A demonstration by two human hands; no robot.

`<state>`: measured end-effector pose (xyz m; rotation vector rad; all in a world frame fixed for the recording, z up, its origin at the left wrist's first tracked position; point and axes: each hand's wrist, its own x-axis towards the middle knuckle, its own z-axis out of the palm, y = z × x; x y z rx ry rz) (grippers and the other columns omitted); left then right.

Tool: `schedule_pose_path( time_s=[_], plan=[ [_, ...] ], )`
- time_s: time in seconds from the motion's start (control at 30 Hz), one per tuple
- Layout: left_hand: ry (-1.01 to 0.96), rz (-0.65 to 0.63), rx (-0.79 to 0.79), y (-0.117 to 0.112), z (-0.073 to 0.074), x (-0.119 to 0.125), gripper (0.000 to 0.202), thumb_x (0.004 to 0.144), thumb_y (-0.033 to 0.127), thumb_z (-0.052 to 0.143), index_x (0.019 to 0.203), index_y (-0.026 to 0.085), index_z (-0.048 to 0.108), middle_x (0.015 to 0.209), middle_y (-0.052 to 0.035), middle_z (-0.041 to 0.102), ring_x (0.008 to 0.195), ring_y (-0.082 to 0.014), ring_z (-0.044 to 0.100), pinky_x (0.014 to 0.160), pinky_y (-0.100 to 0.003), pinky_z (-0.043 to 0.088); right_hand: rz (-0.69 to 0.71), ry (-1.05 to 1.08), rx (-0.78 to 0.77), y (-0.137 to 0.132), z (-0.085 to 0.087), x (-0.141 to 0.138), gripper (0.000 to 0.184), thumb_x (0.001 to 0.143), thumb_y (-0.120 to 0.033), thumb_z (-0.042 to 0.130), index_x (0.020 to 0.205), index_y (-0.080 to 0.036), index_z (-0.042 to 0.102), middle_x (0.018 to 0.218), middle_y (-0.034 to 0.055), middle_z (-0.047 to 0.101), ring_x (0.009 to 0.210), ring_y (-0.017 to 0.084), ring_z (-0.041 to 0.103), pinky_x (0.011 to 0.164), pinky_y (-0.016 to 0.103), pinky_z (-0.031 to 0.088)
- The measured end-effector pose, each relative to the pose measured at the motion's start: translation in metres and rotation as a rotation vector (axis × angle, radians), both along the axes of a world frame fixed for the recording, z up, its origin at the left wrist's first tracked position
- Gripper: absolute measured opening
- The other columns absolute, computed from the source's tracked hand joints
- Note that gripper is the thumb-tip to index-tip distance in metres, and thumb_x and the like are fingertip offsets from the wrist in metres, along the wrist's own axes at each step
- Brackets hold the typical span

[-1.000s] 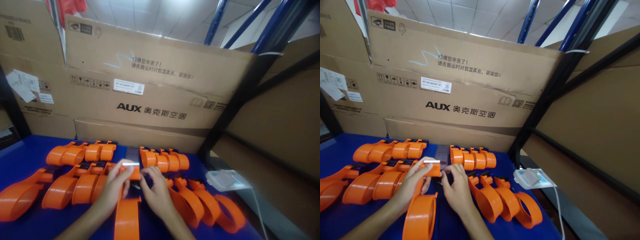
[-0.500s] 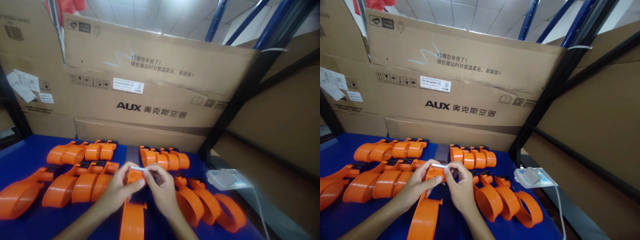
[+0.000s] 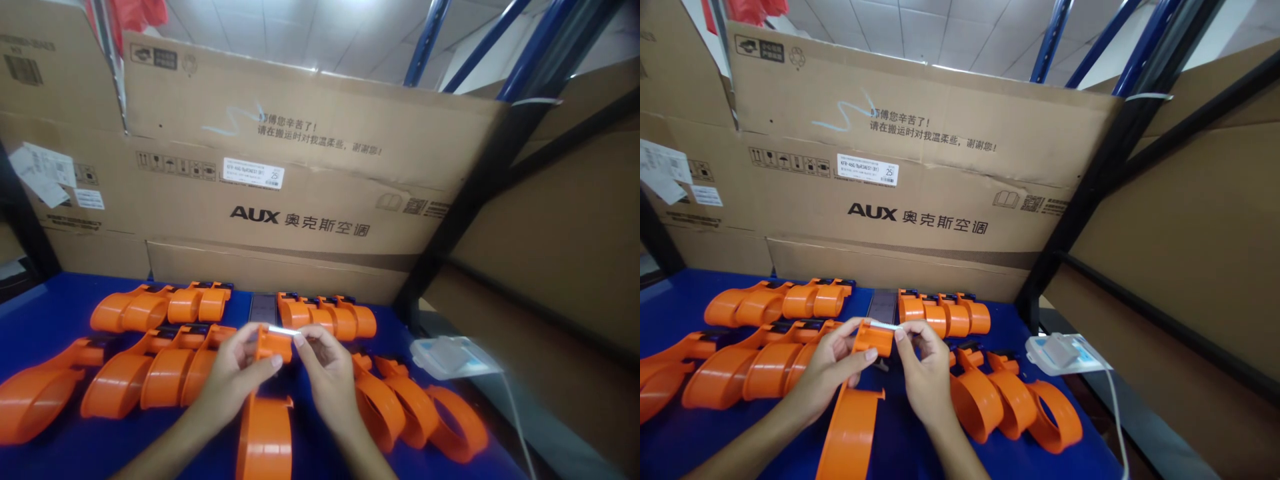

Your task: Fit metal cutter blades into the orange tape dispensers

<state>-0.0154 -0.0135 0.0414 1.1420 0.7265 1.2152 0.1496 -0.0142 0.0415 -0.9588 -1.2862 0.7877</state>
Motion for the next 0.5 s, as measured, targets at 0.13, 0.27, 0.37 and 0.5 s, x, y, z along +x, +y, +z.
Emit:
schedule_pose_path(
  time_s=[0.13,0.27,0.37,0.5],
  plan=[
    [-0.004,0.028,0.017,0.003,0.002,-0.004,0.044,0.077,0.028,0.081,0.115,0.019,0.062,0.073,0.0004,0.068,0.050,-0.0066,0.048,0.046,-0.017,0.035,-0.083,0.021,0.025,0.002,-0.002,0.006,0.022,0.087,-0.041,0.070,0.086,-0.019,0.065,0.077,0.0022,0.061,0.072,0.017,0.056,0.065,0.028,0.047],
    [-0.043,0.124,0.003,0.004,0.007,-0.013,0.046,0.078,0.032,0.079,0.119,0.019,0.062,0.053,0.0076,0.053,0.042,-0.0061,0.038,0.044,-0.018,0.032,-0.233,0.068,0.065,0.008,-0.005,0.015,0.015,0.090,-0.034,0.062,0.086,-0.020,0.062,0.071,-0.0004,0.057,0.065,0.016,0.052,0.061,0.026,0.043],
    [-0.108,0.199,-0.001,0.007,0.013,-0.023,0.042,0.081,0.035,0.076,0.116,0.018,0.061,0.045,0.0096,0.046,0.040,-0.0082,0.039,0.045,-0.020,0.034,-0.232,-0.085,0.096,0.007,-0.005,0.016,0.009,0.088,-0.025,0.060,0.081,-0.020,0.060,0.072,-0.0008,0.057,0.066,0.016,0.052,0.062,0.026,0.041],
    [-0.127,0.195,-0.017,0.016,0.017,-0.035,0.025,0.081,0.041,0.073,0.082,0.017,0.062,0.045,0.0046,0.053,0.041,-0.0104,0.046,0.046,-0.022,0.038,-0.009,-0.557,0.126,0.002,-0.005,0.005,0.012,0.078,-0.009,0.061,0.074,-0.021,0.062,0.079,0.0008,0.062,0.078,0.019,0.056,0.071,0.028,0.043]
  ],
)
